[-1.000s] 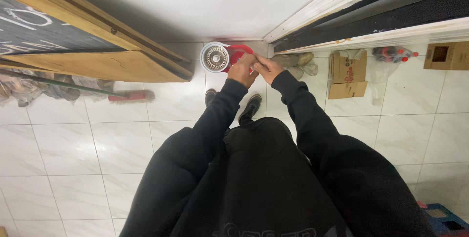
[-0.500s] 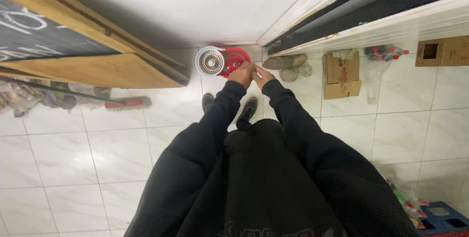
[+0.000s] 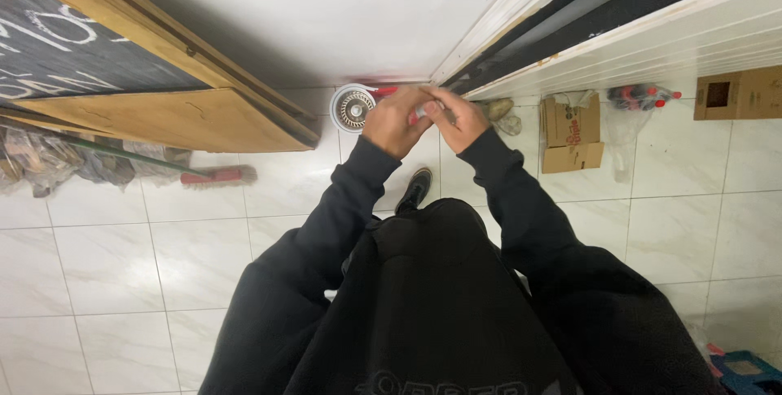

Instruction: The person attaches the handle parts of a mop and manipulates the mop head over a red bucket. They handle the plastic components and the mop assembly by hand, then place a small cylindrical object into the mop head structure.

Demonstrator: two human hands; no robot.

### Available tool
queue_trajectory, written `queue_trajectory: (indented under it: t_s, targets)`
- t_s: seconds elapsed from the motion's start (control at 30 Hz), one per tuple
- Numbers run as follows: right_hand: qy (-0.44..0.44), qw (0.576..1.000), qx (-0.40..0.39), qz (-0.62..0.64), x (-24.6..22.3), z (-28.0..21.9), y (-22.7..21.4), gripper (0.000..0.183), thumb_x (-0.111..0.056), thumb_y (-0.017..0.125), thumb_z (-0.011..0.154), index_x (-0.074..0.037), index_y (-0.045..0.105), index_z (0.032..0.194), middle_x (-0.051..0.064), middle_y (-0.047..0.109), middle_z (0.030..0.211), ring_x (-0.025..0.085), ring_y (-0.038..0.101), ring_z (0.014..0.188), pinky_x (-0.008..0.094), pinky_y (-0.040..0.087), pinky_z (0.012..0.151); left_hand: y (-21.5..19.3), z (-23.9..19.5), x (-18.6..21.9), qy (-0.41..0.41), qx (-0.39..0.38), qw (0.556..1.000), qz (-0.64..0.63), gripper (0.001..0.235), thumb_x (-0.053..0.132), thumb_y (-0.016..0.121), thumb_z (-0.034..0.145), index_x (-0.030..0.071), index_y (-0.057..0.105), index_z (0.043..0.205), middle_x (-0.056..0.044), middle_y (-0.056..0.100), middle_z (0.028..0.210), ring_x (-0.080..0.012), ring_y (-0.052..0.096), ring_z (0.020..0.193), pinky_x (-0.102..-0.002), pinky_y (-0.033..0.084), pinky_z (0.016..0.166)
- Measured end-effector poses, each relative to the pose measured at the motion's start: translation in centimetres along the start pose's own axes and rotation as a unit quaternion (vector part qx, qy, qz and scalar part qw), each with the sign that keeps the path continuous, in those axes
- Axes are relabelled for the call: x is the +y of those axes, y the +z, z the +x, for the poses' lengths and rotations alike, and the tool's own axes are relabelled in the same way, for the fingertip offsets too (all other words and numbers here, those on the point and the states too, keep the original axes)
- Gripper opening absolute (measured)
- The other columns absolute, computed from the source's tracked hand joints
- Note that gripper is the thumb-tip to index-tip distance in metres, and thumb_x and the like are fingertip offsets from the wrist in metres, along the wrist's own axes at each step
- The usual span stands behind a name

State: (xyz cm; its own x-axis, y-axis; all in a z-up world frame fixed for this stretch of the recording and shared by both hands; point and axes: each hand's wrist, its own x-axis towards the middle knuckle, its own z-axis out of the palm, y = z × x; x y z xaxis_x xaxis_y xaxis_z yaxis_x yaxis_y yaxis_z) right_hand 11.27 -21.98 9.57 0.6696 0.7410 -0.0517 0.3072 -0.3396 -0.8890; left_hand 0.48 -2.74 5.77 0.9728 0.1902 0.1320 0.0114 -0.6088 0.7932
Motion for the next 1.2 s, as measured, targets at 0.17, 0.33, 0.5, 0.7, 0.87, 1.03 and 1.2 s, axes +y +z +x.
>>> queue_trajectory:
  t_s: [0.17, 0.33, 0.5, 0.7, 0.87, 1.03, 1.2]
  targets:
    - [-0.095, 0.993, 0.024, 0.062, -8.2, -0.1, -3.1, 0.057, -0.052, 0.061, 0.139, -0.009, 0.081, 0.170, 0.020, 0.091, 0.150, 0.040, 0.086, 0.144, 0.054, 0.066, 0.126, -4.3, 0.0, 6.2, 0.080, 0.124, 0.988, 0.034, 0.031, 0.031, 0.101, 0.109, 0.026, 0.089, 0.137, 0.000, 0.088, 0.122, -0.0330, 0.088, 0.121, -0.048, 0.069, 0.102]
    - [-0.116, 0.988, 0.018, 0.097, -10.5, -0.7, -2.4, 0.063, -0.047, 0.046, 0.140, -0.004, 0.077, 0.173, 0.026, 0.088, 0.156, 0.048, 0.080, 0.153, 0.061, 0.062, 0.131, -5.1, -1.6, 8.7, 0.110, 0.145, 0.981, 0.072, 0.039, 0.024, 0.103, 0.106, 0.021, 0.091, 0.143, -0.003, 0.091, 0.132, -0.0324, 0.087, 0.129, -0.047, 0.068, 0.109]
    - [-0.100, 0.986, 0.008, 0.131, -6.3, -0.1, 0.4, 0.066, -0.041, 0.032, 0.142, -0.005, 0.077, 0.173, 0.025, 0.088, 0.156, 0.047, 0.081, 0.152, 0.061, 0.061, 0.133, -1.7, -2.8, 4.1, 0.112, 0.144, 0.981, 0.061, 0.041, 0.016, 0.104, 0.099, 0.014, 0.091, 0.139, -0.012, 0.092, 0.129, -0.0408, 0.088, 0.124, -0.053, 0.069, 0.106]
    - [-0.102, 0.986, -0.014, 0.128, -5.3, 1.1, 1.1, 0.068, -0.046, 0.030, 0.142, -0.006, 0.077, 0.172, 0.027, 0.086, 0.156, 0.049, 0.079, 0.153, 0.061, 0.058, 0.134, -3.2, -2.5, 4.9, 0.082, 0.147, 0.986, -0.010, 0.039, 0.017, 0.102, 0.104, 0.015, 0.089, 0.141, -0.014, 0.091, 0.126, -0.0435, 0.088, 0.121, -0.055, 0.070, 0.106]
    - [-0.082, 0.989, 0.013, 0.125, -4.7, 2.2, 2.4, 0.067, -0.048, 0.031, 0.143, -0.006, 0.076, 0.168, 0.029, 0.088, 0.146, 0.050, 0.082, 0.143, 0.061, 0.059, 0.130, -3.2, -2.0, 3.4, 0.048, 0.140, 0.988, -0.044, 0.030, 0.017, 0.102, 0.104, 0.017, 0.089, 0.132, -0.012, 0.090, 0.117, -0.0446, 0.087, 0.114, -0.056, 0.069, 0.102]
    - [-0.090, 0.989, 0.014, 0.117, -2.0, 4.3, 3.1, 0.063, -0.048, 0.032, 0.143, -0.008, 0.075, 0.166, 0.028, 0.086, 0.144, 0.050, 0.082, 0.139, 0.061, 0.058, 0.129, -2.6, -0.2, 1.2, 0.047, 0.144, 0.987, -0.058, 0.030, 0.018, 0.102, 0.105, 0.018, 0.089, 0.131, -0.012, 0.090, 0.117, -0.0455, 0.087, 0.115, -0.056, 0.069, 0.104]
    - [-0.078, 0.991, 0.026, 0.103, 1.3, 5.5, 4.5, 0.064, -0.054, 0.031, 0.142, -0.011, 0.075, 0.160, 0.021, 0.085, 0.137, 0.036, 0.082, 0.120, 0.051, 0.062, 0.120, -0.9, 0.2, -1.1, 0.017, 0.138, 0.989, -0.056, 0.029, 0.019, 0.102, 0.103, 0.019, 0.087, 0.128, -0.012, 0.088, 0.112, -0.0445, 0.086, 0.112, -0.056, 0.069, 0.103]
